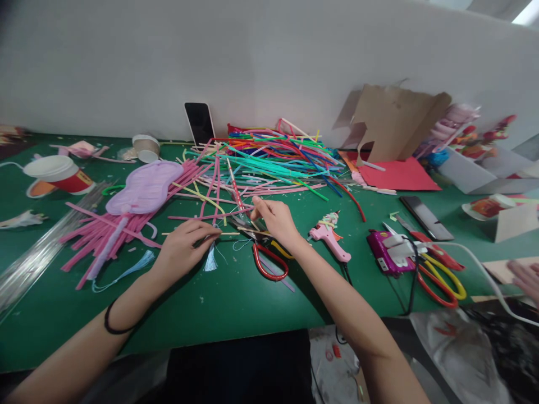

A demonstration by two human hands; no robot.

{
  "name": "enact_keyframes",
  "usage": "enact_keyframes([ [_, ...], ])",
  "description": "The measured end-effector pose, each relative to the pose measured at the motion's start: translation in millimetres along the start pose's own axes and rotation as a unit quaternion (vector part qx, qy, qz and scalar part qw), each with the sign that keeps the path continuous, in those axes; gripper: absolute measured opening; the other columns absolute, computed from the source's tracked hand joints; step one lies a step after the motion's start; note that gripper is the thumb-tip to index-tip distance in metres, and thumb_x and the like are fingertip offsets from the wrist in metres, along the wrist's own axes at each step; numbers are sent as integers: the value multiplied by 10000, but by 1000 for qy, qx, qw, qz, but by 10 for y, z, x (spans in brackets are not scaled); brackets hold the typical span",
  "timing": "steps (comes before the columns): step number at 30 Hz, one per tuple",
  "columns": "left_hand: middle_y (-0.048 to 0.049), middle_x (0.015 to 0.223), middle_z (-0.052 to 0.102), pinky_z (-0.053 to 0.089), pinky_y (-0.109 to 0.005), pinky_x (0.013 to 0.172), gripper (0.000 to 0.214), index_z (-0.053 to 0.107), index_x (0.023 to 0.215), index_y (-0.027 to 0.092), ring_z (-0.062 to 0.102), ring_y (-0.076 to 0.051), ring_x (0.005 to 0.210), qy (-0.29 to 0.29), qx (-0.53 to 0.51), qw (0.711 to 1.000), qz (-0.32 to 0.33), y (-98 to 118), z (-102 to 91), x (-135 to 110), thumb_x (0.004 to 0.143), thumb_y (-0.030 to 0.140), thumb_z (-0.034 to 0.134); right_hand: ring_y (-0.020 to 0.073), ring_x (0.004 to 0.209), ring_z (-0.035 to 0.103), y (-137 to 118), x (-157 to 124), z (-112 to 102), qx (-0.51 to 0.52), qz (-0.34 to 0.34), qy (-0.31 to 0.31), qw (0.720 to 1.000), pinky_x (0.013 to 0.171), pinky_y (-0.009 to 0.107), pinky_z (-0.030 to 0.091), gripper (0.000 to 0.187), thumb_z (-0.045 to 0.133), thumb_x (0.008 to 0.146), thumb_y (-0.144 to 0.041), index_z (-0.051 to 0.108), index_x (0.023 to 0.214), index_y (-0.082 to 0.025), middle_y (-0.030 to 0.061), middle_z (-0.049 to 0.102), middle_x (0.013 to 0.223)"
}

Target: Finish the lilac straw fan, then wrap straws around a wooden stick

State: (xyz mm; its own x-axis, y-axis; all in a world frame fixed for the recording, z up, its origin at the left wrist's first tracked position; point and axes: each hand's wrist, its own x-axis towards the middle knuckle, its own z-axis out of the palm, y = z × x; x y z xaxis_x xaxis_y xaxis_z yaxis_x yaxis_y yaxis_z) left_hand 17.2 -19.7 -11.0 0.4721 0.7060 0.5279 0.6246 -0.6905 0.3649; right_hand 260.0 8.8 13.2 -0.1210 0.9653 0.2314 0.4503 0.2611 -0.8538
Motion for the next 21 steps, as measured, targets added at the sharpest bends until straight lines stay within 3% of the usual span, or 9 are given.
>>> enact_keyframes([
  [3,-52,914,697,497,-356,809,140,699,958,186,628,-196,875,2,-2,1000,2,-3,7,-2,912,208,568,148,730,557,20,13,10,17,-21,10,1000,670,259,400,293,567,868,-464,648,840,-184,21,667,833],
  [5,-51,915,699,497,-355,811,138,699,958,188,628,-195,873,5,-3,1000,3,0,7,-1,910,207,571,144,720,527,50,21,18,33,-18,7,999,660,258,394,272,546,875,-445,606,820,-186,11,627,800],
  [11,-50,917,700,497,-352,808,135,700,961,188,631,-193,873,6,-5,1000,3,8,-1,3,906,204,577,128,633,438,93,17,22,36,-5,8,999,627,254,345,420,382,944,-516,470,675,-205,-19,485,657],
  [15,-50,915,699,495,-351,809,134,701,951,183,627,-191,870,8,-6,1000,0,8,-5,5,907,205,576,141,618,513,59,14,6,-12,6,26,1000,681,274,386,563,348,957,-565,454,541,-201,-2,526,582],
  [18,-51,914,697,494,-347,807,136,699,955,178,625,-189,869,5,-2,1000,2,6,-6,8,909,200,574,201,918,613,17,0,-10,-98,-54,37,993,898,338,381,511,366,985,-475,623,647,-191,58,687,849],
  [21,-49,906,696,496,-346,807,134,698,952,178,623,-189,864,4,4,1000,4,2,-2,8,911,204,573,242,1131,534,-16,-47,-23,-172,-111,-6,979,996,419,333,216,538,932,-363,709,953,-232,70,654,1128],
])
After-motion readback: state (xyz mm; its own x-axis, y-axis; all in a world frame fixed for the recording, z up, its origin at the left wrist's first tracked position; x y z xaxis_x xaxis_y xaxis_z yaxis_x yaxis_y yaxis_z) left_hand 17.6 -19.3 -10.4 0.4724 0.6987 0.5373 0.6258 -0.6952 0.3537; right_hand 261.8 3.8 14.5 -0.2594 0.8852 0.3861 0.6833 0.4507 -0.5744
